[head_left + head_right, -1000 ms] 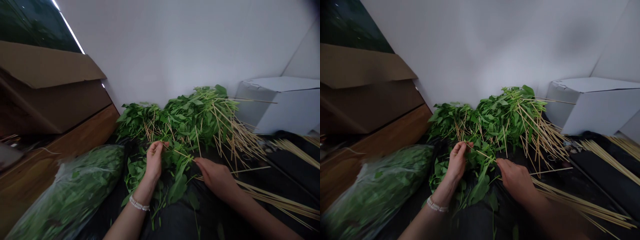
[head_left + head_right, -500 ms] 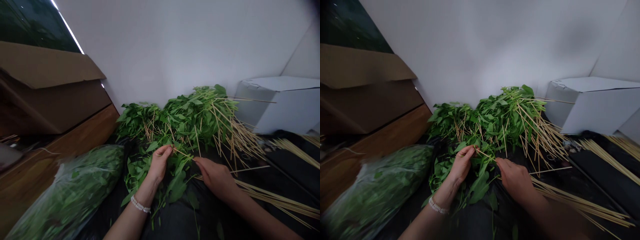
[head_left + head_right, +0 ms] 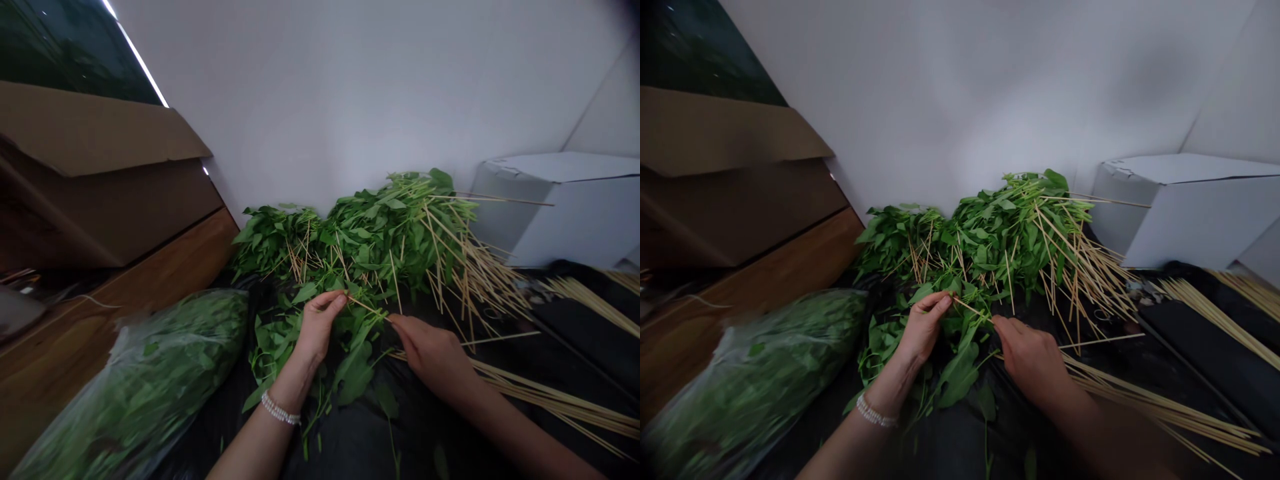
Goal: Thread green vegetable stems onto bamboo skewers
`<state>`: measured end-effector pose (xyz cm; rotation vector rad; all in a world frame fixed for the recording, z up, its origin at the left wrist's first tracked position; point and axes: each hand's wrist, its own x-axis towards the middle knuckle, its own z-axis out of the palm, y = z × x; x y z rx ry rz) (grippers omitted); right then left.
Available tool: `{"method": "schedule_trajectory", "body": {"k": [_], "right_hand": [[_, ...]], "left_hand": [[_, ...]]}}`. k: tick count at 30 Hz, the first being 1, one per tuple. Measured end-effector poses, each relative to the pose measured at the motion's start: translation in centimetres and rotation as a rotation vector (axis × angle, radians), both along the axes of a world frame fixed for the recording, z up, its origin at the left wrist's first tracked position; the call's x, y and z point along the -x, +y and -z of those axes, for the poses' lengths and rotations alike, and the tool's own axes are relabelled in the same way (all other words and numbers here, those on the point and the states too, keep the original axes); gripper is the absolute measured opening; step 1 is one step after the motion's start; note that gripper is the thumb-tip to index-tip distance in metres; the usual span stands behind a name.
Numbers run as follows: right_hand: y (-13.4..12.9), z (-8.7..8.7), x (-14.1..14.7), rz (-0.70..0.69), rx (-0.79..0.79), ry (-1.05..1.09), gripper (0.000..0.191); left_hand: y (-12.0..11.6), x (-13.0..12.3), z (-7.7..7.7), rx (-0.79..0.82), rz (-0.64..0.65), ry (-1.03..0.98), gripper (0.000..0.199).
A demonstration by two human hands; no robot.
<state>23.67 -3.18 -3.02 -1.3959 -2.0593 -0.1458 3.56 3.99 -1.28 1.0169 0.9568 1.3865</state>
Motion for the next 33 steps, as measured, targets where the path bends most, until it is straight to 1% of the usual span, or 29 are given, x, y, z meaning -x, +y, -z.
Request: {"method": "schedule_trajectory", "body": {"k": [4,7,10,13,15,20,23,30,33], "right_hand": [[0.02,0.07,-0.14,-0.008,0.006,-0.003,0.031],[0.05,0.09,-0.14,-0.005,0.021,-0.006,0.032],[0.04,0.05,0.0,-0.013,0.034,0.011,0.031],[-0.02,-0.06,0.16,-0.023,0.043,0.052,0.029],[-0.06,-0.15,0.23,-0.027,0.042,0.076,0.029],[-0.11,-0.22,0.38,-0.044,0.03,0.105,0.028],[-0.13,-0.12,0.44,-0.041,0.023,0.104,0.028],[-0.07,0.37,0.45,-0.027,0.063,0.067,0.027],[-0.13,0.38,0.64,-0.034,0.084,0.067,0.027]], "left_hand": [[0.06,0.31,-0.35,-0.033,-0.033,0.135,0.025],[-0.08,0.43,-0.66,-0.053,-0.012,0.209,0.023],[-0.13,0.44,-0.62,-0.041,0.02,0.168,0.026],[-0.04,0.41,-0.4,-0.016,0.076,0.051,0.037],[-0.03,0.36,-0.34,-0.016,0.097,0.007,0.041],[-0.32,0.01,-0.41,0.031,0.061,-0.019,0.03],[-0.37,-0.04,-0.38,0.058,0.057,-0.037,0.028],[-0.27,0.25,-0.44,0.03,0.07,0.099,0.026],[-0.82,-0.32,-0.37,0.023,0.137,0.168,0.024]]}}
